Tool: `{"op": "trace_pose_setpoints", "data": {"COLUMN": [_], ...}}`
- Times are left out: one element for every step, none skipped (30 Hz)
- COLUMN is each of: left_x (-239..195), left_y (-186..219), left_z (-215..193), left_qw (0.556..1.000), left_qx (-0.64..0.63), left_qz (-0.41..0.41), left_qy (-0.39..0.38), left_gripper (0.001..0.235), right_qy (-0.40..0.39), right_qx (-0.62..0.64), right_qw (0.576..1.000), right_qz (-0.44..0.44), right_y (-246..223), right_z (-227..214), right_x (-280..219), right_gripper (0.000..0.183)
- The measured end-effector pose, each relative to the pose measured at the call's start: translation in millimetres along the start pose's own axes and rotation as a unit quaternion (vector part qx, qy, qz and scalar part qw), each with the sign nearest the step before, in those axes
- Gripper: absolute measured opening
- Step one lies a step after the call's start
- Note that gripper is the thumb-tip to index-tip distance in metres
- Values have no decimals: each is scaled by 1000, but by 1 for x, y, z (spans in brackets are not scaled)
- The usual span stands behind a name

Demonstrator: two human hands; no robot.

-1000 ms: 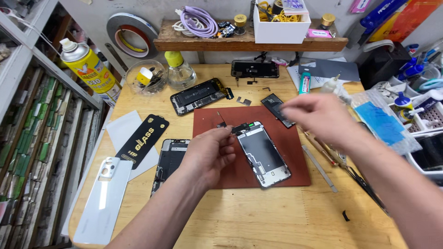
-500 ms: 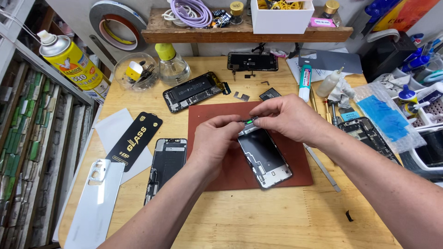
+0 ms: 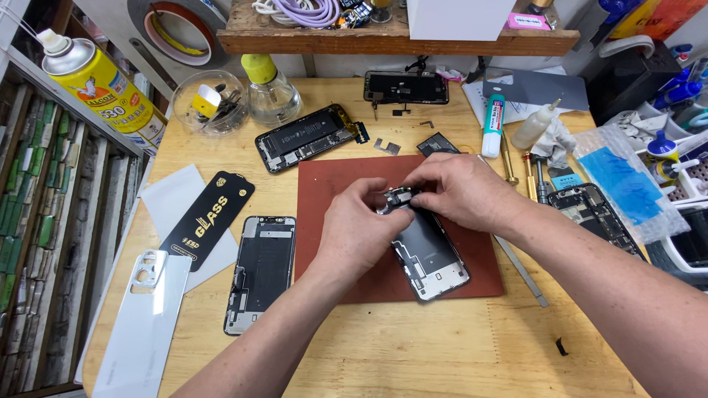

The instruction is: The person disassembles and reassembles two smartphones on a workbench. They use a screwdriver to remove screws, a metal spudger to pry open the frames, and tweezers to handle small components. The person applies adhesive to the phone frame and secures internal parts before closing the device.

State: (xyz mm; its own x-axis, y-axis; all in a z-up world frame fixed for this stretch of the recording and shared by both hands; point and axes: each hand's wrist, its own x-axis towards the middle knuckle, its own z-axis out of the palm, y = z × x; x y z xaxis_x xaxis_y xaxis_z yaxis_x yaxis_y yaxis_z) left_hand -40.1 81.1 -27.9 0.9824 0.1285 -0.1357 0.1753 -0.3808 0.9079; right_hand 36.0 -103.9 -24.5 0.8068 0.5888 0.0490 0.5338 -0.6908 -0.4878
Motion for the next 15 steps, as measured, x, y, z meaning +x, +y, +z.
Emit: {"op": "trace_pose_setpoints", "data": {"left_x": [-1,-2,-3,-3,-2,0,3,6,9,11,12,14,16,18,20], "left_y": [0,0,-1,-2,-4,-5,-5,-6,-8,-8,-9,-10,-10,-10,-10], "left_z": [-1,-2,-4,-6,-8,-11,-13,-15,-17,-17,-18,-18,-19,-18,-17], "left_qw": [1000,1000,999,998,997,996,995,994,993,992,992,993,993,993,993], "left_qx": [8,15,22,29,29,29,28,40,52,64,67,71,74,78,82], "left_qz": [-3,-15,-28,-41,-46,-50,-53,-51,-50,-49,-53,-57,-60,-53,-46], "left_qy": [5,16,29,41,52,64,74,83,91,99,89,79,69,69,68], "left_gripper": [61,59,56,54,49,45,41,37,33,30,28,26,24,22,21], "right_qy": [0,0,-3,-7,-11,-9,-7,-4,-13,-21,-29,-27,-24,-21,-14], "right_qx": [-2,-4,-9,-14,-20,-16,-13,-11,-11,-11,-10,-6,-3,0,-3], "right_qw": [1000,1000,1000,1000,1000,1000,1000,1000,1000,999,999,999,999,999,999], "right_qz": [-1,-1,1,3,4,2,0,-2,11,25,37,39,41,43,36], "right_y": [0,0,0,0,-1,-3,-4,-4,-5,-5,-6,-6,-7,-8,-8], "right_z": [0,0,0,0,0,0,-1,-1,-2,-3,-4,-4,-4,-4,-3], "right_x": [0,0,1,1,2,3,3,4,3,3,3,4,3,3,2], "right_gripper": [26,26,26,26,27,27,28,28,28,29,29,29,29,29,28]}}
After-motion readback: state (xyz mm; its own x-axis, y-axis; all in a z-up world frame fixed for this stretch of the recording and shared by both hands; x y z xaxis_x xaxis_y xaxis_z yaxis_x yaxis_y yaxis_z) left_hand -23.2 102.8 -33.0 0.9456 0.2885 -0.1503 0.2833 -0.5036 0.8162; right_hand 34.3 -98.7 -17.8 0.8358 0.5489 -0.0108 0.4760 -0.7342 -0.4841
